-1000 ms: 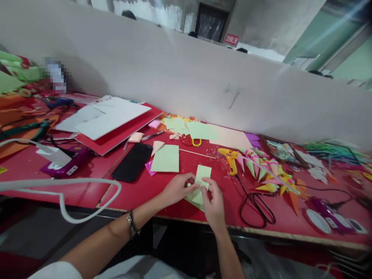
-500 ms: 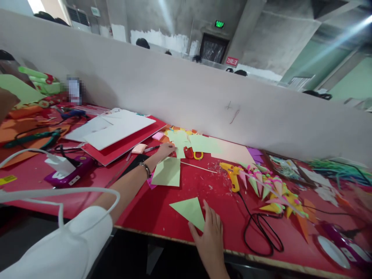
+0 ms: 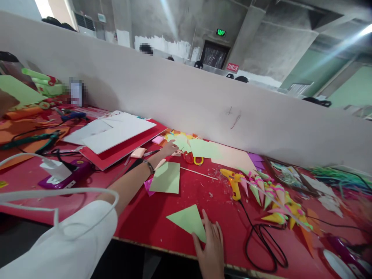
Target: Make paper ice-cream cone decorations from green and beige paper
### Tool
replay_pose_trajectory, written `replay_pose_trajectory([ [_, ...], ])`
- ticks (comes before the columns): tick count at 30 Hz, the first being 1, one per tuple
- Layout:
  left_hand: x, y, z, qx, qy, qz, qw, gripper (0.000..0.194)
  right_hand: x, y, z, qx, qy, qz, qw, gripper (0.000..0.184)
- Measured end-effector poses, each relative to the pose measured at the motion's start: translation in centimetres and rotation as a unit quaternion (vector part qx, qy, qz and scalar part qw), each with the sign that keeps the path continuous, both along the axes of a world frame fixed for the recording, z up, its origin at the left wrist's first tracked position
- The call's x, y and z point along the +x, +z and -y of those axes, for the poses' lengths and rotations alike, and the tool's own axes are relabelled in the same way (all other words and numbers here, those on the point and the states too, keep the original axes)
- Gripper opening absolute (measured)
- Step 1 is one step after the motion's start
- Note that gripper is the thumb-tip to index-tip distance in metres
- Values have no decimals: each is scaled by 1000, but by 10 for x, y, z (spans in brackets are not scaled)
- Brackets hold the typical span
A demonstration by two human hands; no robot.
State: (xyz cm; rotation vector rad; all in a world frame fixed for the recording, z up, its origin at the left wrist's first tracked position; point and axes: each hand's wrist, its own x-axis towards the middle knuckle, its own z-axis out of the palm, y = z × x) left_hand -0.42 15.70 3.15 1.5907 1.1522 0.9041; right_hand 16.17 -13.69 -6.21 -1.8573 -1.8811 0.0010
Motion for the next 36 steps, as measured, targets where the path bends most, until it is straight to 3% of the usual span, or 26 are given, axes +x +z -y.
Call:
replay_pose_trajectory([
  [5,-15,-1,94,91,-190,-70,975,36,2,25,-5,-66,43,-72,994,37],
  [7,-23,-3,138,275,-314,-169,893,52,1,39,-11,-98,72,-94,988,27],
  [8,-27,-5,157,326,-348,-215,852,56,1,46,-14,-107,85,-103,985,25],
  [11,-37,-11,199,428,-375,-311,761,48,-2,59,-24,-93,105,-134,981,21],
  [13,-43,-17,213,452,-375,-343,733,48,-2,61,-30,-97,140,-161,972,17],
  [16,-46,-28,223,457,-335,-369,736,52,0,56,-37,-116,216,-210,946,13],
  [19,-45,-38,228,452,-316,-382,741,43,5,49,-38,-119,261,-213,934,12],
  [26,-42,-41,239,436,-315,-416,733,34,21,52,-9,-119,234,-39,964,29],
  [31,-43,-41,241,361,-284,-401,792,28,22,51,10,-113,194,-54,973,24],
  [36,-47,-46,241,297,-219,-356,858,16,14,49,2,-108,158,-97,977,21],
])
